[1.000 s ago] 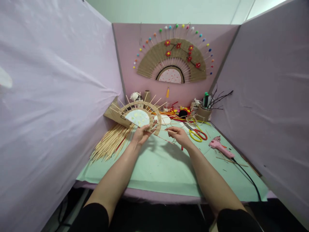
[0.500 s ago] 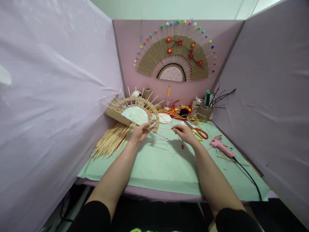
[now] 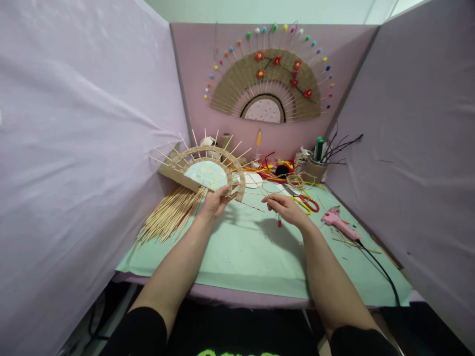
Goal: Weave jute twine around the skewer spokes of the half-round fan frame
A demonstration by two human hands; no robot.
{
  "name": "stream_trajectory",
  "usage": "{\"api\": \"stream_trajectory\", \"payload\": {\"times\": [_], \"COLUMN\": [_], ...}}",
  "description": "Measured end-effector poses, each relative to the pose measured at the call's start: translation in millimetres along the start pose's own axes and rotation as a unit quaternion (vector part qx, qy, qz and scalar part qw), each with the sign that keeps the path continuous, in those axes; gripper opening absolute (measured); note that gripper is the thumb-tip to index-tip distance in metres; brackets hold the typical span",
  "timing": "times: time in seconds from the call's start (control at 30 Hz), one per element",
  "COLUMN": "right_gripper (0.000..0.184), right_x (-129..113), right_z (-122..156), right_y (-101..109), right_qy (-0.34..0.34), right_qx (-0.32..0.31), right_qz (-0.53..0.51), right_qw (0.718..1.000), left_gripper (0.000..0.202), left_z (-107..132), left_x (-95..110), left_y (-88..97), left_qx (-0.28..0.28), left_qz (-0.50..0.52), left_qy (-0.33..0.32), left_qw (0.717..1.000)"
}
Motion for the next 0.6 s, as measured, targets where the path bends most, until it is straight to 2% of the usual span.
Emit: {"api": "stream_trajectory", "payload": {"times": [0.1, 0.23, 0.3, 0.43, 0.53, 0.6], "right_gripper": [0.033, 0.034, 0.034, 0.035, 0.035, 0.033], "right_x": [2, 3, 3, -3, -11, -15], "right_z": [0, -2, -4, -8, -6, -4], "right_y": [-7, -14, -19, -29, -45, -55], "right_qy": [-0.003, -0.008, -0.007, 0.006, 0.031, 0.045], "right_qx": [-0.046, -0.064, -0.051, 0.024, 0.014, -0.006], "right_qz": [-0.032, -0.059, -0.063, -0.06, -0.053, -0.037], "right_qw": [0.998, 0.996, 0.997, 0.998, 0.998, 0.998], "left_gripper": [0.045, 0.041, 0.042, 0.037, 0.035, 0.033], "left_z": [2, 3, 1, -8, -13, -12], "left_x": [1, -2, -3, -5, -4, -6], "left_y": [-2.5, -9.4, -16.6, -40.0, -54.1, -56.6], "left_qx": [0.001, 0.008, 0.01, -0.001, 0.0, 0.013], "left_qz": [0.013, 0.032, 0.051, 0.087, 0.102, 0.11], "left_qy": [-0.002, 0.011, 0.013, 0.013, -0.009, -0.021], "left_qw": [1.0, 0.999, 0.999, 0.996, 0.995, 0.994]}}
Point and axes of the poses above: each hand's wrist, its own z-axis away from the middle knuckle, its own y-axis out of the back of the hand, x = y × z, the point moved 7 cm from there along -z, towards the middle knuckle, and after that the axes turned 5 degrees about -y, right-handed, at the moved point
